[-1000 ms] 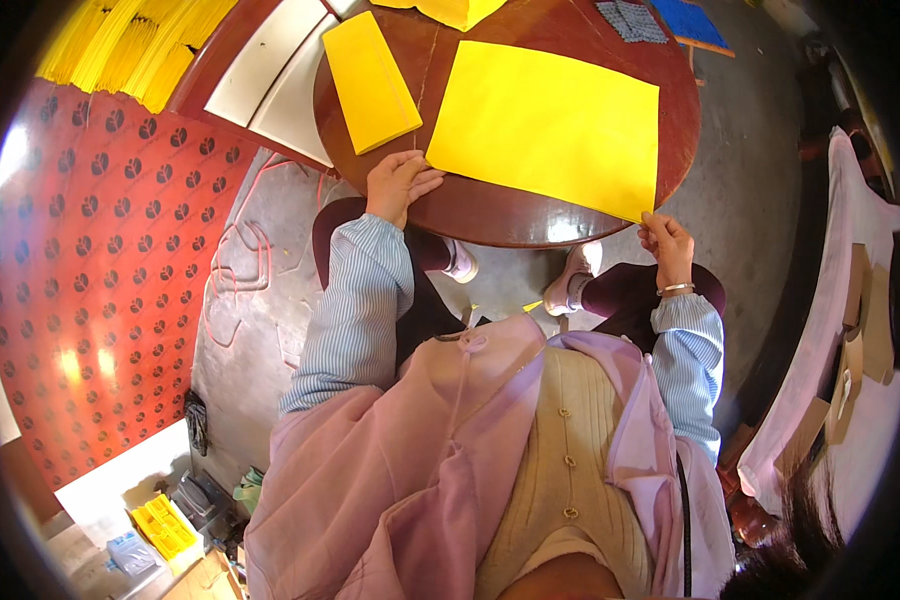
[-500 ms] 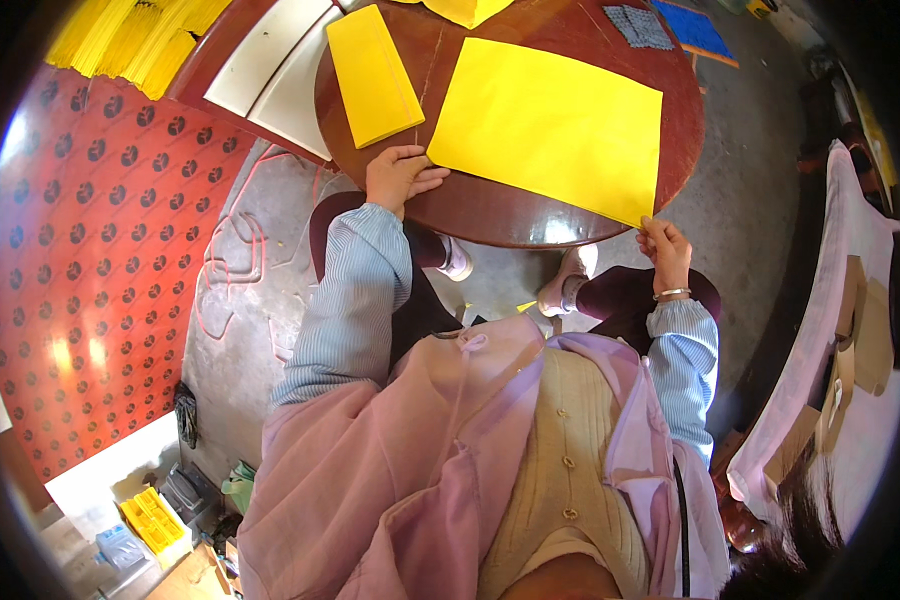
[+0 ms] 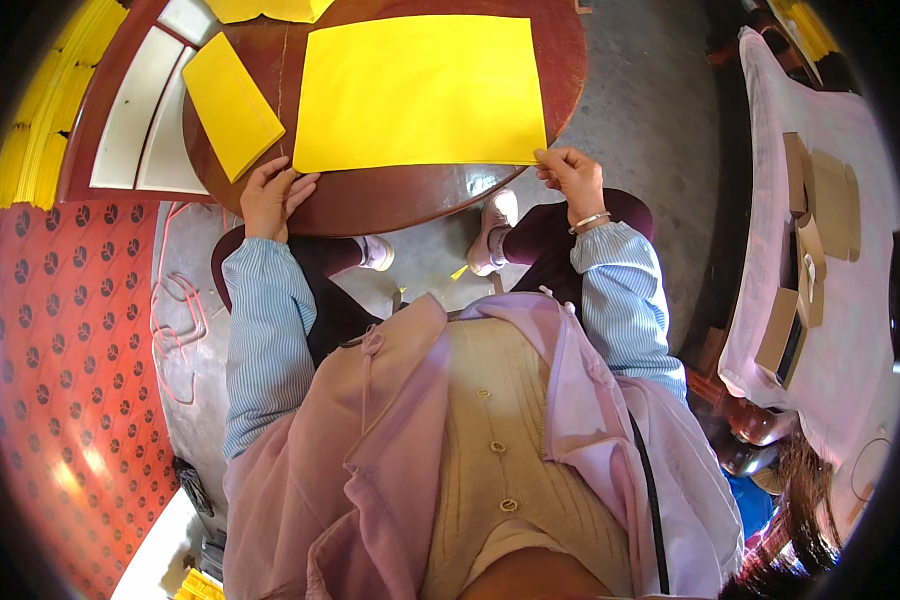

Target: The person folds yellow paper sheets by hand on a low round table, repeatedly folding edges and creasing them. They handle multiple sheets, aligning and pressing folds to create smaller folded pieces.

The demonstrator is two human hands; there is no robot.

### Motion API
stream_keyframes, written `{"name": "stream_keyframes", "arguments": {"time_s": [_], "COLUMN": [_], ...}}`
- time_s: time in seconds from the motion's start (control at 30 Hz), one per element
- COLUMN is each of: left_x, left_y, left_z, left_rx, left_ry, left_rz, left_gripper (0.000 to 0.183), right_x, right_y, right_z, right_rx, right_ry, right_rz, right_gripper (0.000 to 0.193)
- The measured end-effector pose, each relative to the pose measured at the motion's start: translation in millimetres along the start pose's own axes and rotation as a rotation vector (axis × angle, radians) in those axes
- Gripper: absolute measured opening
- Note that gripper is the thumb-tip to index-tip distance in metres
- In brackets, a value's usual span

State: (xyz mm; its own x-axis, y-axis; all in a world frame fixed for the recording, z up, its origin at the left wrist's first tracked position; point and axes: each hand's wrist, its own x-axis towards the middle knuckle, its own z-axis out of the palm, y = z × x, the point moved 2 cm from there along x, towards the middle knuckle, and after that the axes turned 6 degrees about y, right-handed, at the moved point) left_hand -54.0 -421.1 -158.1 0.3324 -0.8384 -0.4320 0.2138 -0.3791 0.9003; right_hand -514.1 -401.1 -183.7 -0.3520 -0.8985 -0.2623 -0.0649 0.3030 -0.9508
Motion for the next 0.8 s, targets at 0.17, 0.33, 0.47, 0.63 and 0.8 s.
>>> {"name": "stream_keyframes", "arguments": {"time_s": [0.17, 0.33, 0.47, 0.63, 0.8], "left_x": [-1, -3, -4, -1, 9], "left_y": [2, 3, 2, -3, -11], "left_z": [1, 2, 3, 0, -5], "left_rx": [-0.005, -0.010, -0.002, -0.022, 0.014], "left_ry": [-0.001, 0.001, 0.007, 0.014, 0.036], "left_rz": [0.010, 0.027, 0.025, 0.011, -0.013], "left_gripper": [0.039, 0.037, 0.036, 0.034, 0.037], "right_x": [1, 0, -1, 2, 10], "right_y": [1, 0, -1, 4, 8], "right_z": [0, 0, 0, -1, -3], "right_rx": [-0.043, -0.075, -0.084, -0.074, -0.155], "right_ry": [0.013, 0.018, 0.019, 0.010, -0.046], "right_rz": [-0.014, -0.024, -0.034, -0.042, -0.053], "right_gripper": [0.020, 0.020, 0.019, 0.018, 0.023]}}
